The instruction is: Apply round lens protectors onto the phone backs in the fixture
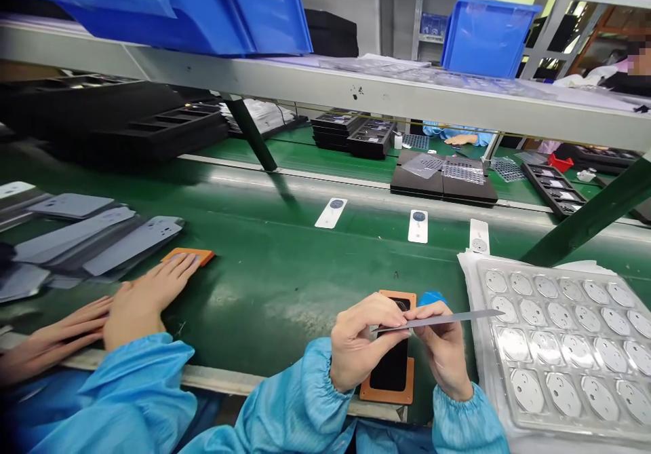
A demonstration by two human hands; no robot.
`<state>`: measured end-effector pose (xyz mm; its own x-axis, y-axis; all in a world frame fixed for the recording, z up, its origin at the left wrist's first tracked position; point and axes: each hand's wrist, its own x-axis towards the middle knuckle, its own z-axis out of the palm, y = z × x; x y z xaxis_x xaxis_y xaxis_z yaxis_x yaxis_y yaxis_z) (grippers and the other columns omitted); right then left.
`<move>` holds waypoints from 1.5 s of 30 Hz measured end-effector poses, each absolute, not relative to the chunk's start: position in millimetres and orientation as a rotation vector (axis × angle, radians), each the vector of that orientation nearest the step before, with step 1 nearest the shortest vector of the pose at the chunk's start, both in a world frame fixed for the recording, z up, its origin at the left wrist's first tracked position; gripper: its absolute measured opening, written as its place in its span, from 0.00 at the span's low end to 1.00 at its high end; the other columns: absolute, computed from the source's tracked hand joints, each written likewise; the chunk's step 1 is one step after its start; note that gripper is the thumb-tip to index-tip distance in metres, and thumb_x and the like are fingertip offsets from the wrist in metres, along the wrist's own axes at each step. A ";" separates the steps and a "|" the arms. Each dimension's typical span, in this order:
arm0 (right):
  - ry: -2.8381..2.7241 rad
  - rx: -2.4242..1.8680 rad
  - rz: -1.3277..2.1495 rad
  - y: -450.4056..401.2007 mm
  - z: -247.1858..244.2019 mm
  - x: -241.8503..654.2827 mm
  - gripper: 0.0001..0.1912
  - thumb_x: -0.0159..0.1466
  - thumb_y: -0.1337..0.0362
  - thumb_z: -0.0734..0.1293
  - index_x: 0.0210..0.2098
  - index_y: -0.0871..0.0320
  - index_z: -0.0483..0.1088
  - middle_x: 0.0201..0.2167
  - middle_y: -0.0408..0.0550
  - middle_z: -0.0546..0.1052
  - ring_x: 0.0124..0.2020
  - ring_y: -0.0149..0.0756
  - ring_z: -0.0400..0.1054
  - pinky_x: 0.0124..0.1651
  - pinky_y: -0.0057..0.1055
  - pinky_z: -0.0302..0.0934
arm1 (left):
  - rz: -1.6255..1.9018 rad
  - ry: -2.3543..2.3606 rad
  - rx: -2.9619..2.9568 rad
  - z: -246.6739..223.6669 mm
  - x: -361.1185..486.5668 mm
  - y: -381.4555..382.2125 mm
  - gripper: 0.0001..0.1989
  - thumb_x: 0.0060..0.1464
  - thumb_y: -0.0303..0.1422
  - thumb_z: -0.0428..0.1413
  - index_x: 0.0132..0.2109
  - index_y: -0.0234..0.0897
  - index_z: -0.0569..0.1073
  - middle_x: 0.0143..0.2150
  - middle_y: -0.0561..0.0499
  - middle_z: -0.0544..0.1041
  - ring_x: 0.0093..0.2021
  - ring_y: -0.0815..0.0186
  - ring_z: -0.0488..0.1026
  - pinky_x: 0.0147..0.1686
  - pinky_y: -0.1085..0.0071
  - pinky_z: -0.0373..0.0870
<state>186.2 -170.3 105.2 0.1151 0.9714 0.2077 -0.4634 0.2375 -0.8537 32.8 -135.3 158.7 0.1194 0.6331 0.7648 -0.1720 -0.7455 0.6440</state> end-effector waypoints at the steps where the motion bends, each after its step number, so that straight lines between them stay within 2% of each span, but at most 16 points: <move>1: -0.909 -0.724 1.183 -169.9 103.2 186.8 0.06 0.59 0.66 0.74 0.36 0.54 0.75 0.36 0.46 0.79 0.39 0.34 0.75 0.44 0.31 0.72 | 1.684 0.445 1.780 157.6 32.0 -135.5 0.11 0.47 0.19 0.66 0.37 0.34 0.75 0.34 0.50 0.80 0.36 0.68 0.77 0.40 0.71 0.76; 5: -0.897 -0.865 1.113 -161.3 89.7 182.1 0.08 0.59 0.64 0.75 0.37 0.56 0.74 0.35 0.47 0.78 0.39 0.35 0.74 0.43 0.31 0.70 | 1.555 0.575 1.563 143.2 31.8 -127.2 0.05 0.52 0.26 0.64 0.32 0.33 0.75 0.31 0.49 0.78 0.34 0.68 0.76 0.37 0.72 0.74; 9: -0.829 -0.987 1.099 -128.7 80.0 173.9 0.15 0.57 0.57 0.75 0.40 0.58 0.73 0.34 0.47 0.77 0.31 0.30 0.69 0.34 0.27 0.66 | 1.252 0.878 1.216 114.9 34.6 -92.7 0.14 0.51 0.39 0.64 0.33 0.31 0.73 0.32 0.48 0.76 0.32 0.69 0.74 0.33 0.75 0.71; 12: -0.836 -1.074 1.009 -82.3 86.9 188.1 0.21 0.54 0.52 0.75 0.39 0.59 0.69 0.32 0.46 0.74 0.27 0.28 0.65 0.30 0.26 0.62 | 1.132 0.944 1.213 92.3 32.5 -57.5 0.21 0.49 0.45 0.63 0.40 0.31 0.73 0.39 0.46 0.77 0.38 0.67 0.75 0.40 0.73 0.72; 14: -0.820 -1.144 0.903 -44.8 96.7 211.7 0.23 0.55 0.49 0.73 0.40 0.58 0.67 0.34 0.46 0.74 0.28 0.28 0.65 0.30 0.25 0.61 | 1.124 0.973 1.287 76.9 27.2 -36.3 0.22 0.51 0.48 0.61 0.42 0.32 0.72 0.42 0.45 0.77 0.42 0.66 0.75 0.44 0.72 0.71; 17: -0.798 -1.310 0.800 6.1 105.0 252.8 0.22 0.61 0.48 0.66 0.45 0.57 0.64 0.43 0.49 0.74 0.36 0.31 0.68 0.33 0.25 0.63 | 1.104 1.042 1.344 50.6 15.6 -13.1 0.24 0.51 0.51 0.58 0.39 0.32 0.71 0.39 0.45 0.76 0.40 0.66 0.74 0.41 0.72 0.70; 20: -0.831 -1.612 0.765 35.3 93.0 272.5 0.21 0.65 0.49 0.62 0.46 0.61 0.64 0.42 0.53 0.74 0.37 0.34 0.69 0.37 0.30 0.66 | 1.098 1.135 1.368 24.4 6.8 -0.9 0.23 0.49 0.52 0.57 0.34 0.32 0.70 0.32 0.48 0.75 0.33 0.67 0.71 0.36 0.72 0.68; 22: -0.905 -1.838 0.720 44.4 77.0 268.7 0.21 0.65 0.52 0.63 0.48 0.63 0.65 0.44 0.55 0.73 0.42 0.38 0.70 0.44 0.35 0.67 | 1.091 1.178 1.401 12.3 5.2 2.3 0.21 0.50 0.49 0.57 0.31 0.33 0.70 0.28 0.50 0.73 0.30 0.69 0.68 0.35 0.73 0.65; 25: -1.069 -2.130 0.580 59.4 56.7 250.8 0.26 0.63 0.55 0.68 0.55 0.64 0.63 0.56 0.61 0.67 0.57 0.46 0.63 0.58 0.43 0.60 | 1.069 1.172 1.471 5.5 7.3 2.7 0.17 0.52 0.46 0.56 0.30 0.34 0.71 0.27 0.51 0.72 0.29 0.70 0.67 0.34 0.74 0.63; 27: -1.160 -2.286 0.504 76.8 51.8 239.5 0.33 0.60 0.54 0.70 0.59 0.65 0.59 0.61 0.64 0.60 0.63 0.52 0.55 0.62 0.46 0.54 | 1.055 1.157 1.513 5.5 8.5 1.7 0.16 0.53 0.44 0.55 0.30 0.34 0.71 0.27 0.52 0.73 0.28 0.70 0.67 0.33 0.74 0.63; 31: -1.188 -2.531 0.485 117.1 57.5 233.1 0.40 0.59 0.53 0.72 0.63 0.62 0.55 0.64 0.63 0.54 0.64 0.56 0.51 0.61 0.51 0.54 | 1.034 1.157 1.569 6.1 6.4 0.3 0.16 0.55 0.44 0.54 0.30 0.34 0.72 0.27 0.52 0.73 0.28 0.70 0.67 0.33 0.74 0.62; 37: -1.058 -2.694 0.594 131.8 65.2 246.1 0.35 0.62 0.56 0.70 0.64 0.60 0.55 0.62 0.60 0.59 0.56 0.48 0.62 0.55 0.46 0.61 | 1.040 1.169 1.603 7.1 4.1 0.2 0.17 0.56 0.45 0.53 0.30 0.34 0.70 0.28 0.51 0.72 0.28 0.70 0.67 0.32 0.75 0.62; 43: -1.046 -2.707 0.529 118.8 74.4 243.5 0.32 0.64 0.56 0.69 0.63 0.60 0.58 0.63 0.58 0.58 0.60 0.50 0.58 0.60 0.50 0.57 | 1.056 1.160 1.639 9.2 4.8 -1.8 0.18 0.56 0.45 0.53 0.31 0.33 0.71 0.27 0.51 0.72 0.27 0.71 0.65 0.31 0.75 0.62; 45: -1.071 -2.674 0.535 112.3 81.7 243.3 0.30 0.65 0.55 0.68 0.63 0.60 0.59 0.62 0.59 0.60 0.60 0.49 0.59 0.60 0.50 0.58 | 1.059 1.159 1.661 8.6 5.2 -2.3 0.18 0.57 0.45 0.52 0.31 0.33 0.70 0.27 0.51 0.72 0.27 0.71 0.65 0.31 0.75 0.62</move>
<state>243.3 112.3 81.7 0.6698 0.6982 -0.2527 0.6214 -0.7134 -0.3239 5.2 -2.3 8.6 0.2189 0.9600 0.1744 0.2596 -0.2296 0.9380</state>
